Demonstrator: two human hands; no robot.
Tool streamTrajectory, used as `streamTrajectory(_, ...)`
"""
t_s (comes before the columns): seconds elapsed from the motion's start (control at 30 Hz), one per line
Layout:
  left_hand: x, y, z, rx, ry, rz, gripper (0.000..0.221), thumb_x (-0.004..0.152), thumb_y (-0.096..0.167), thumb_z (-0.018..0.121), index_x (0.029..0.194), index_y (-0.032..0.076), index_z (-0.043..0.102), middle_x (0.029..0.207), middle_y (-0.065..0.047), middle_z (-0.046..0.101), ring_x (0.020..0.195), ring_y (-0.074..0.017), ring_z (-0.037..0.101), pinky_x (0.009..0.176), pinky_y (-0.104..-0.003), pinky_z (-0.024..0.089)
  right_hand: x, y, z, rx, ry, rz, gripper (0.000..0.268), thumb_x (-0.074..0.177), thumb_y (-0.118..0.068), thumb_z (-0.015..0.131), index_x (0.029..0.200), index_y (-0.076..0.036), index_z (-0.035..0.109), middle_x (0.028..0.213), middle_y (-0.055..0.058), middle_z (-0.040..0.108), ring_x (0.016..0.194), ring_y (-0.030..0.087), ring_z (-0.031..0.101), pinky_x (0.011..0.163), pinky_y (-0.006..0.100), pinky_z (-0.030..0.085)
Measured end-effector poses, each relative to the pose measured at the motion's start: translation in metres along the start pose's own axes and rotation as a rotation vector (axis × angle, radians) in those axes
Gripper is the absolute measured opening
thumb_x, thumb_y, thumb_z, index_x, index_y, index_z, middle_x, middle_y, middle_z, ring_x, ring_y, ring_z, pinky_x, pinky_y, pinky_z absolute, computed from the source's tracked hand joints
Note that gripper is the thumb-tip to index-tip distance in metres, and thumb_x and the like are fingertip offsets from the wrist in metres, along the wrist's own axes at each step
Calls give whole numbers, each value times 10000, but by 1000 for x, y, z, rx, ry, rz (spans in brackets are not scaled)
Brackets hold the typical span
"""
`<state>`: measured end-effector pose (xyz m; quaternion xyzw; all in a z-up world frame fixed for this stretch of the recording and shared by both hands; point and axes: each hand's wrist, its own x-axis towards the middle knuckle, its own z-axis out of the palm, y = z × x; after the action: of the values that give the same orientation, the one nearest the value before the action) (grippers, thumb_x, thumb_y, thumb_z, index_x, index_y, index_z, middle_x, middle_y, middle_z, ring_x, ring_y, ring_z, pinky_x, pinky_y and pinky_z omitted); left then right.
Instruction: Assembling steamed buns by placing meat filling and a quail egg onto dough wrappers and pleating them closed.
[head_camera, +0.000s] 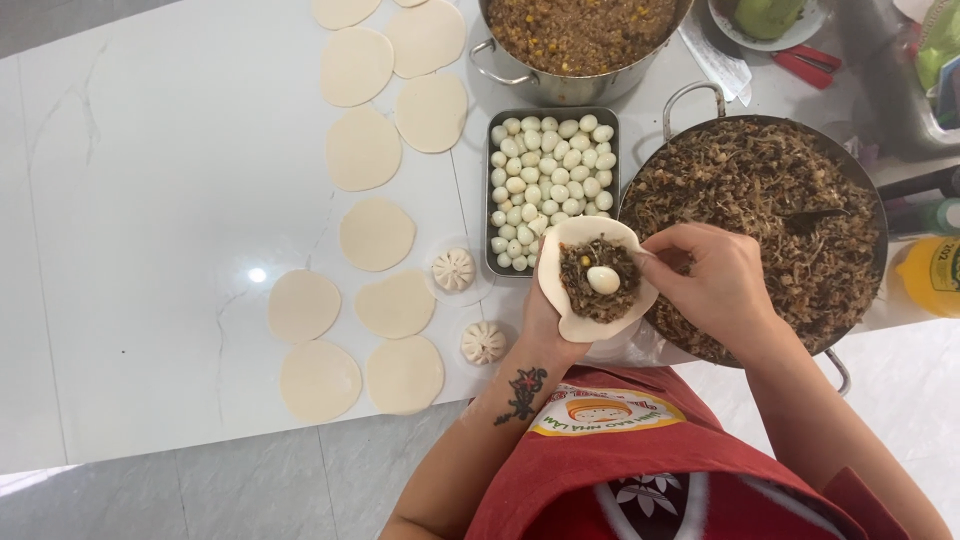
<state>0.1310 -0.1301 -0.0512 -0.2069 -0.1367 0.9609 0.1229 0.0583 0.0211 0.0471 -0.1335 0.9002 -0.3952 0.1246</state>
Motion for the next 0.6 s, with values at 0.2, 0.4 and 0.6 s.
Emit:
streamTrajectory(0.2,-10,-10,8,147,-42,-40,603,1114,592,570,1367,48,638,1280,-234,701,1151,-387,699,1034,-569,574,7,-12,-11,7,-143,-116,130,776,-61,798,896,-19,773,1072,157,789,924,295,742,841,382,551)
streamTrajectory(0.4,-6,-8,-10,194,-3,-32,598,1109,576,583,1362,38,636,1256,-241,712,1110,-381,723,1011,-557,595,11,11,-8,146,-131,0,346,750,-33,842,1089,-43,774,905,117,781,781,192,699,748,293,531)
streamTrajectory(0.6,6,-7,-27,174,-57,-57,698,1126,639,520,1462,29,562,1378,-247,637,1194,-405,677,1011,-606,578,6,10,-17,-9,-149,26,181,823,-96,845,992,-40,810,794,114,783,703,201,715,704,298,549)
